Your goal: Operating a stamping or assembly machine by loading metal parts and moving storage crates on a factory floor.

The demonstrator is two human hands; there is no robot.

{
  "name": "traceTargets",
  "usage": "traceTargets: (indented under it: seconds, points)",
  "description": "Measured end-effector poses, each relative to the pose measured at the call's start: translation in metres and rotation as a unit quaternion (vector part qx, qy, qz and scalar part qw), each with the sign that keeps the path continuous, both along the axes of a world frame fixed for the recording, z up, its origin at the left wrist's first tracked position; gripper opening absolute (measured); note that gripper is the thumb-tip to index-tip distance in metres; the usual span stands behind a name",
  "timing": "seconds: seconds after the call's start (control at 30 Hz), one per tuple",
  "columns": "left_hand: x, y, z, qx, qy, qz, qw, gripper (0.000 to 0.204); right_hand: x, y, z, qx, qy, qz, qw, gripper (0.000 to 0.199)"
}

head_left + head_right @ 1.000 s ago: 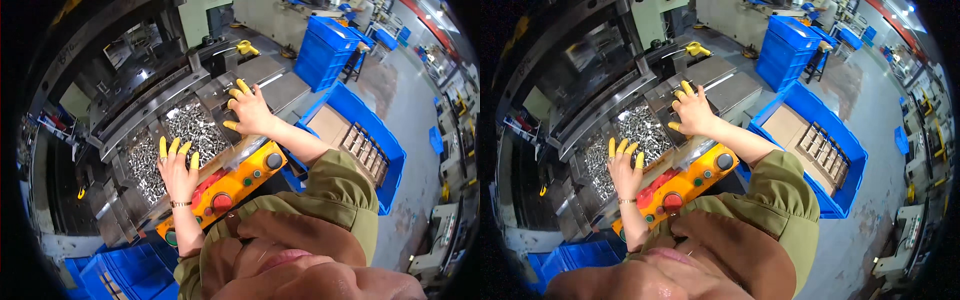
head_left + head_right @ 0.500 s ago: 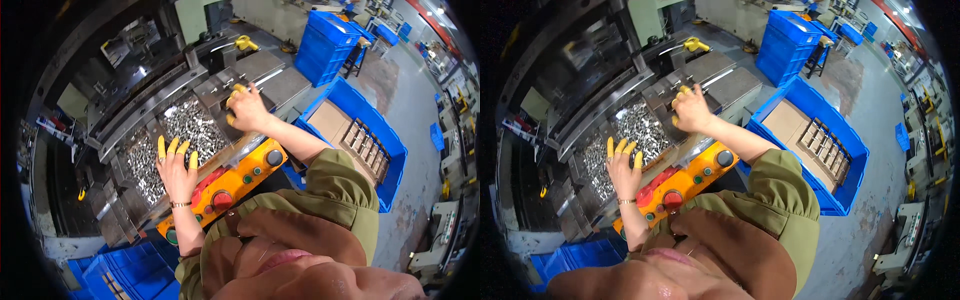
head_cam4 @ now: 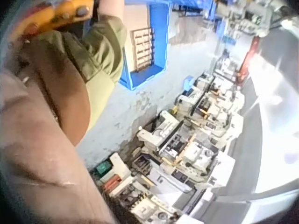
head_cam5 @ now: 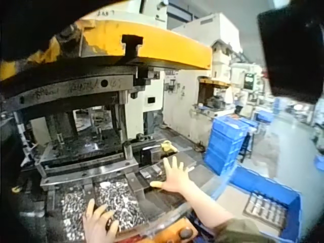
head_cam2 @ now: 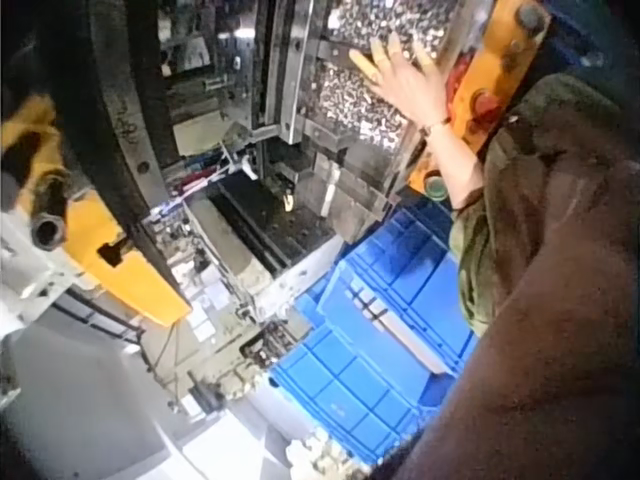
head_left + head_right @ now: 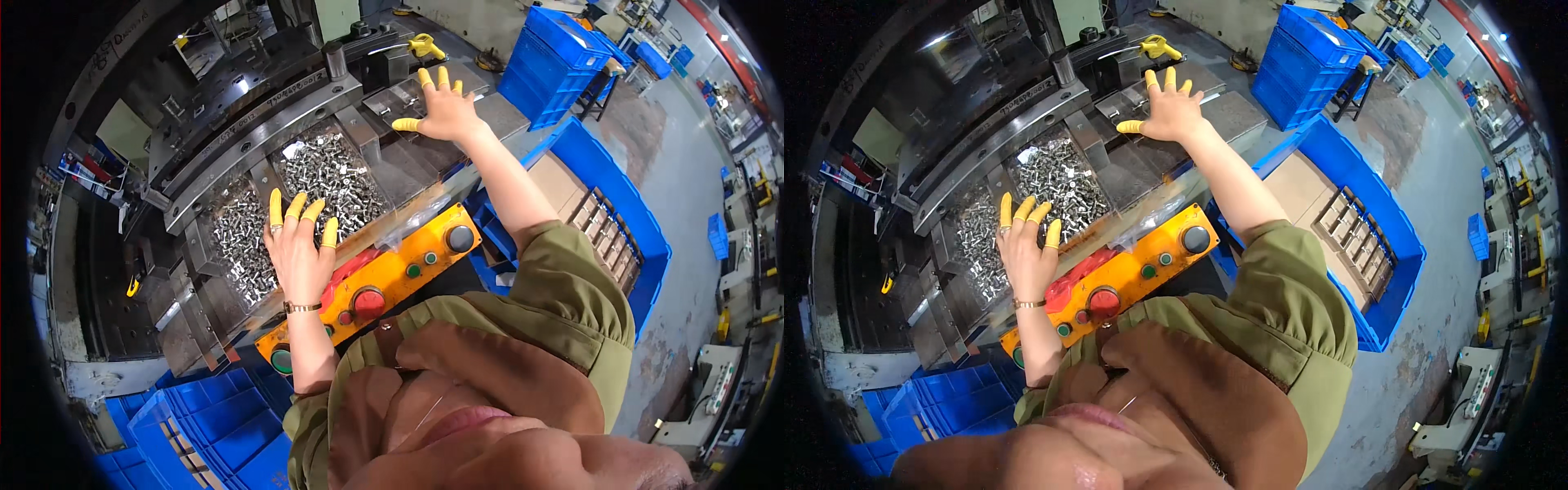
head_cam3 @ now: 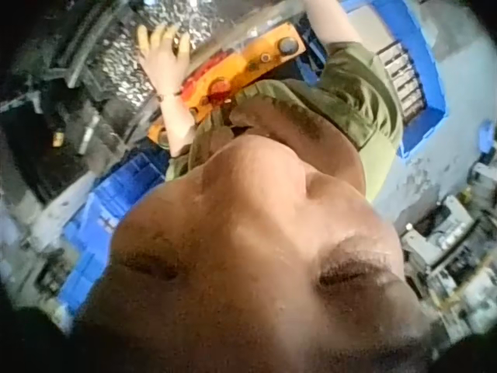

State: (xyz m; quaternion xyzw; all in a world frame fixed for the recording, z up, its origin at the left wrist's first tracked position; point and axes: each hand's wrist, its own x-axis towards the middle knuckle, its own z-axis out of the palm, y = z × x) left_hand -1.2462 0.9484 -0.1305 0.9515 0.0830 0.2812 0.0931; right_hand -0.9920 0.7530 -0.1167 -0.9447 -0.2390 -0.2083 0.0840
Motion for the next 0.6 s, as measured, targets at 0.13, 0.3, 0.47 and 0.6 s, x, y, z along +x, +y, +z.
traceTargets:
  seconds: [0.13, 0.3, 0.47, 0.6]
  points:
    - [0.0, 0.002, -0.001, 0.005, -0.014, -0.008, 1.0, 0.029, 0.014, 0.018, -0.005, 0.0, 0.12, -0.012, 0.993, 0.088]
    - [-0.001, 0.002, -0.003, 0.005, -0.001, -0.012, 1.0, 0.028, 0.02, 0.024, -0.007, -0.038, 0.133, -0.027, 0.99, 0.084]
    - [0.001, 0.002, -0.004, 0.044, -0.022, -0.045, 0.998, 0.028, 0.019, 0.006, 0.006, -0.101, 0.189, -0.022, 0.977, 0.076]
    - [0.002, 0.001, -0.003, 0.063, -0.014, -0.031, 0.997, 0.028, 0.012, -0.022, 0.013, -0.087, 0.174, -0.008, 0.981, 0.071]
